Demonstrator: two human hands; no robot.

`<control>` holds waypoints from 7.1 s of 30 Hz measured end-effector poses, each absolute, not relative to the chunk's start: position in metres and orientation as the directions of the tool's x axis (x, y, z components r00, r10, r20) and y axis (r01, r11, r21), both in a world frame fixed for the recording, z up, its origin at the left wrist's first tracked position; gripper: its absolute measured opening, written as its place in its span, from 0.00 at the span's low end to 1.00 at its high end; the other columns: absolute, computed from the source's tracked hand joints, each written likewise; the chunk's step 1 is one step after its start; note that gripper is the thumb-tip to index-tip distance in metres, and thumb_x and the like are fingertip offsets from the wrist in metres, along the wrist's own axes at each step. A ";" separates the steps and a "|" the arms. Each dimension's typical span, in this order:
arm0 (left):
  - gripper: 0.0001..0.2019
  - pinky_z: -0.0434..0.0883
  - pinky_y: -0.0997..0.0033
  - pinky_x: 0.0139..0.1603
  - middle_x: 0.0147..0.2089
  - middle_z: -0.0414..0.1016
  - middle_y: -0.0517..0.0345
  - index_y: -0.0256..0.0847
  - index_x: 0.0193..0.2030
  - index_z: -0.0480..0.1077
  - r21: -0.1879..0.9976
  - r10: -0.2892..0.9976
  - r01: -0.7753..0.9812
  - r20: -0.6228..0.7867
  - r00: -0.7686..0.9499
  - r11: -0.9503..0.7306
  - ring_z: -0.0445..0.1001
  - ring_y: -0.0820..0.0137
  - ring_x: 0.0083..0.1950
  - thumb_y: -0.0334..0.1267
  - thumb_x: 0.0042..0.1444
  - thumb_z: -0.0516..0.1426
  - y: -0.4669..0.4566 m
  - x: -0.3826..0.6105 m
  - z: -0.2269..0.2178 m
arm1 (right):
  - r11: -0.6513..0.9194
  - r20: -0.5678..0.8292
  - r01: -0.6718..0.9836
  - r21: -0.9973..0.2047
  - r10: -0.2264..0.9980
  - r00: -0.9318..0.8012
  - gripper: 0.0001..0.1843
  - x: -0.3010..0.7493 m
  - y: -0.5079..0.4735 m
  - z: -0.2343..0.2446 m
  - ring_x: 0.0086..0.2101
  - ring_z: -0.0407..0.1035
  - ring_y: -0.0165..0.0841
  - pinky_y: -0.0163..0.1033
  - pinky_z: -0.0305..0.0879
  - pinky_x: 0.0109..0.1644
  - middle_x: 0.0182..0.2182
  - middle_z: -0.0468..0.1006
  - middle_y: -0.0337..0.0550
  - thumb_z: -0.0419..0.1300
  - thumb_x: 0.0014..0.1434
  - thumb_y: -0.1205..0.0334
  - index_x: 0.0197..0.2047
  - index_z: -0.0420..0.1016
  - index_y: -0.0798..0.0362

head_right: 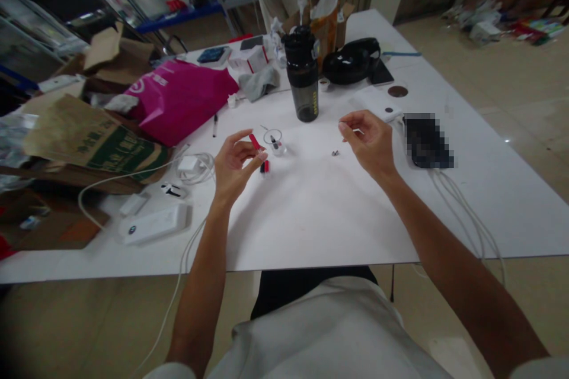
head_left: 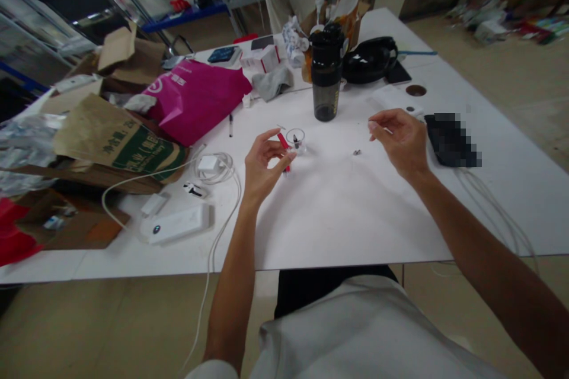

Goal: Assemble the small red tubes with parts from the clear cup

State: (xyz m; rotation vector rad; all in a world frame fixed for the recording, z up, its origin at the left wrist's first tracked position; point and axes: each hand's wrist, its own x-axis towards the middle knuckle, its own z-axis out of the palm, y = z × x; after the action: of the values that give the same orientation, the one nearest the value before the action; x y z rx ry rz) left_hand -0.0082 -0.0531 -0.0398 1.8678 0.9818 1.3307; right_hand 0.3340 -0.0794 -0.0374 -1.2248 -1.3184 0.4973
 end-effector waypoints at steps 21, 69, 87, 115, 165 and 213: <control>0.23 0.71 0.36 0.78 0.66 0.76 0.44 0.46 0.65 0.81 0.435 0.821 0.699 0.232 0.522 -0.567 0.73 0.46 0.68 0.44 0.65 0.74 -0.044 -0.036 -0.060 | 0.370 0.353 0.740 -0.561 0.916 -0.191 0.12 0.401 -0.063 -0.062 0.39 0.84 0.48 0.58 0.82 0.51 0.45 0.92 0.49 0.68 0.71 0.46 0.44 0.88 0.43; 0.27 0.69 0.32 0.79 0.70 0.73 0.42 0.48 0.69 0.80 0.410 0.857 0.758 0.151 0.492 -0.507 0.70 0.42 0.70 0.50 0.66 0.74 -0.042 -0.038 -0.064 | 0.398 0.277 0.778 -0.486 0.915 -0.294 0.09 0.389 -0.063 -0.074 0.43 0.84 0.48 0.53 0.78 0.52 0.44 0.90 0.50 0.67 0.70 0.52 0.45 0.87 0.46; 0.24 0.71 0.32 0.78 0.68 0.74 0.44 0.50 0.66 0.81 0.421 0.859 0.753 0.167 0.483 -0.505 0.72 0.44 0.69 0.47 0.66 0.75 -0.043 -0.039 -0.062 | 0.381 0.260 0.763 -0.522 0.923 -0.283 0.11 0.387 -0.065 -0.068 0.43 0.84 0.48 0.54 0.79 0.52 0.44 0.90 0.49 0.68 0.69 0.48 0.45 0.87 0.45; 0.02 0.80 0.58 0.53 0.46 0.79 0.54 0.47 0.48 0.71 0.576 0.741 0.598 0.670 0.046 -0.558 0.79 0.63 0.46 0.37 0.75 0.61 -0.041 -0.041 -0.038 | 0.465 0.580 0.710 -0.529 0.809 -0.097 0.09 0.341 -0.065 0.006 0.54 0.81 0.56 0.68 0.78 0.65 0.49 0.86 0.53 0.63 0.72 0.57 0.47 0.87 0.40; 0.07 0.73 0.46 0.58 0.44 0.79 0.51 0.48 0.43 0.70 0.417 0.744 0.699 0.621 0.247 -0.580 0.78 0.53 0.51 0.42 0.75 0.62 -0.050 -0.037 -0.037 | 0.688 0.180 0.667 -0.286 0.723 -0.667 0.12 0.240 0.042 0.016 0.52 0.78 0.50 0.54 0.72 0.56 0.53 0.84 0.53 0.72 0.73 0.49 0.44 0.91 0.48; 0.07 0.70 0.51 0.56 0.45 0.80 0.52 0.46 0.43 0.71 0.361 0.717 0.705 0.630 0.299 -0.611 0.77 0.56 0.50 0.40 0.74 0.63 -0.047 -0.040 -0.044 | 0.679 0.116 0.662 -0.317 0.721 -0.683 0.21 0.237 0.031 0.032 0.52 0.77 0.48 0.50 0.70 0.56 0.55 0.83 0.53 0.69 0.75 0.40 0.52 0.94 0.47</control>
State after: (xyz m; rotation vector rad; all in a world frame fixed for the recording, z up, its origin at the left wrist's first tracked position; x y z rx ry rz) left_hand -0.0397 -0.0465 -0.0438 2.5196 1.3794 1.2344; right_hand 0.2373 0.0313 0.0316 -1.1141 -2.6613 0.3676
